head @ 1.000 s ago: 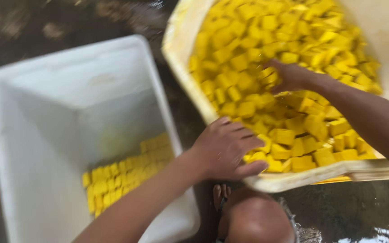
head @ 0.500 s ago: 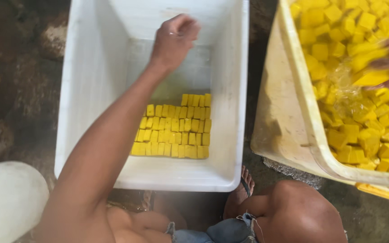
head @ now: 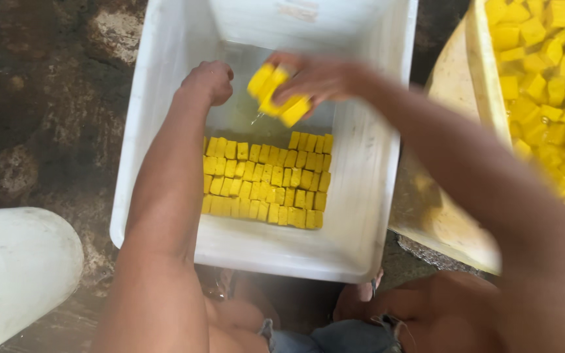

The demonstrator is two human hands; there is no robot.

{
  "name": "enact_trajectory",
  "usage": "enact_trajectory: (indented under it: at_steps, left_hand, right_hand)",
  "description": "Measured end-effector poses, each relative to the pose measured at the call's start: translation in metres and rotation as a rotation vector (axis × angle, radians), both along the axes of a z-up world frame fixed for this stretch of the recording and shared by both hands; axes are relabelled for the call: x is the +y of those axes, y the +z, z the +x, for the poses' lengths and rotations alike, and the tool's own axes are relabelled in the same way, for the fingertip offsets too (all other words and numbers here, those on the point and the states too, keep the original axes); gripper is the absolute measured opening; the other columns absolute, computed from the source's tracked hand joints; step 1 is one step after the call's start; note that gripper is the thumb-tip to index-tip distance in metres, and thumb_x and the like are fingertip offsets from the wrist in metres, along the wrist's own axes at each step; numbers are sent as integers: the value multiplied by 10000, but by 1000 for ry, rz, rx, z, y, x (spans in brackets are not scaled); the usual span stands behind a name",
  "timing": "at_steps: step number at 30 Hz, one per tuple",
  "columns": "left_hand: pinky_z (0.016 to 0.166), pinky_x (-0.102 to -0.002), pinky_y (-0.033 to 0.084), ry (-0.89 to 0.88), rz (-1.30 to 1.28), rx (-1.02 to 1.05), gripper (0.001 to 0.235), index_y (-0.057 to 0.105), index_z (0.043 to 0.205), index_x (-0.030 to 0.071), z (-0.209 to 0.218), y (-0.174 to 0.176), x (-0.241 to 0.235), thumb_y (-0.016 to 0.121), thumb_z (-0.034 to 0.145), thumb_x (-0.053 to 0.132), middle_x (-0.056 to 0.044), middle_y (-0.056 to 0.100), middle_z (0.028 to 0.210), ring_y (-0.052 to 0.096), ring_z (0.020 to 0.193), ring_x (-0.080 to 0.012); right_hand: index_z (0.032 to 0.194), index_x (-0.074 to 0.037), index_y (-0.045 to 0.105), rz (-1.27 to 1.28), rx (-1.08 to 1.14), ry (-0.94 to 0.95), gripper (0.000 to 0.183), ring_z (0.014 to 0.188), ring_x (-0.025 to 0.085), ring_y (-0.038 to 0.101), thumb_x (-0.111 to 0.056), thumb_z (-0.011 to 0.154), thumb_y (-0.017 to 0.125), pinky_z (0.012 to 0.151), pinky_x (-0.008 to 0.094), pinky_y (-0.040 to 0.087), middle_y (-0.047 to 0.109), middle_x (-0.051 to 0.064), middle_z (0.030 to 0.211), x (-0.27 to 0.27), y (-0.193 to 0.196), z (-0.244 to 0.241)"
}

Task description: The person transfers yellow rectangular blocks from a large tub filled with water into a smaller white container. They scoop the blocks by hand and arrange them in neat rows at the bottom of the container.

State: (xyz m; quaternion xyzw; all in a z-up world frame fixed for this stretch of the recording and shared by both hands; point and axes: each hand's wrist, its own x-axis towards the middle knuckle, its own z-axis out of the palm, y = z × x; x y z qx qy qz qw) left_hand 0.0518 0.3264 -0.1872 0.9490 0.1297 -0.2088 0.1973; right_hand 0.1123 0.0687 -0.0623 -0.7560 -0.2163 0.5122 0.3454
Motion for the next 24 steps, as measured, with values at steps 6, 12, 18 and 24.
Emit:
enact_trajectory:
  at_steps: [6, 12, 18, 24]
  left_hand:
    - [1111, -417, 445, -84, -127, -71, 556, 633, 1365, 153, -15, -43, 0, 650, 829, 5, -165, 591, 1432, 543, 1336, -346]
    - [1125, -385, 431, -130, -303, 134, 775, 488, 1483, 146, -28, -84, -30, 795, 773, 109, -162, 541, 1468, 529, 1346, -329]
    - [1116, -361, 461, -82, -446, 193, 758, 506, 1489, 120, -35, -122, -49, 796, 793, 201, -151, 608, 1441, 583, 1322, -302]
    - [1039, -354, 499, -32, -579, 101, 734, 509, 1468, 117, -36, -134, -54, 729, 773, 206, -148, 642, 1383, 628, 1234, -279]
  right_hand:
    - [1405, -236, 498, -141, -428, 176, 744, 1000, 292, 713, -229, 749, 850, 806, 440, 601, 719, 117, 1121, 60, -129, -34]
    - [1507, -330, 445, -335, -660, 551, 763, 1062, 342, 696, -261, 834, 796, 921, 476, 556, 712, 126, 1186, 46, -184, -48]
    - [1521, -286, 434, -233, -589, 650, 839, 1146, 319, 667, -142, 780, 801, 975, 431, 543, 681, 97, 1291, 37, -210, -38]
    - [1436, -244, 589, -212, -537, 396, 694, 1164, 301, 656, -102, 782, 771, 988, 416, 524, 680, 74, 1322, 24, -205, -20]
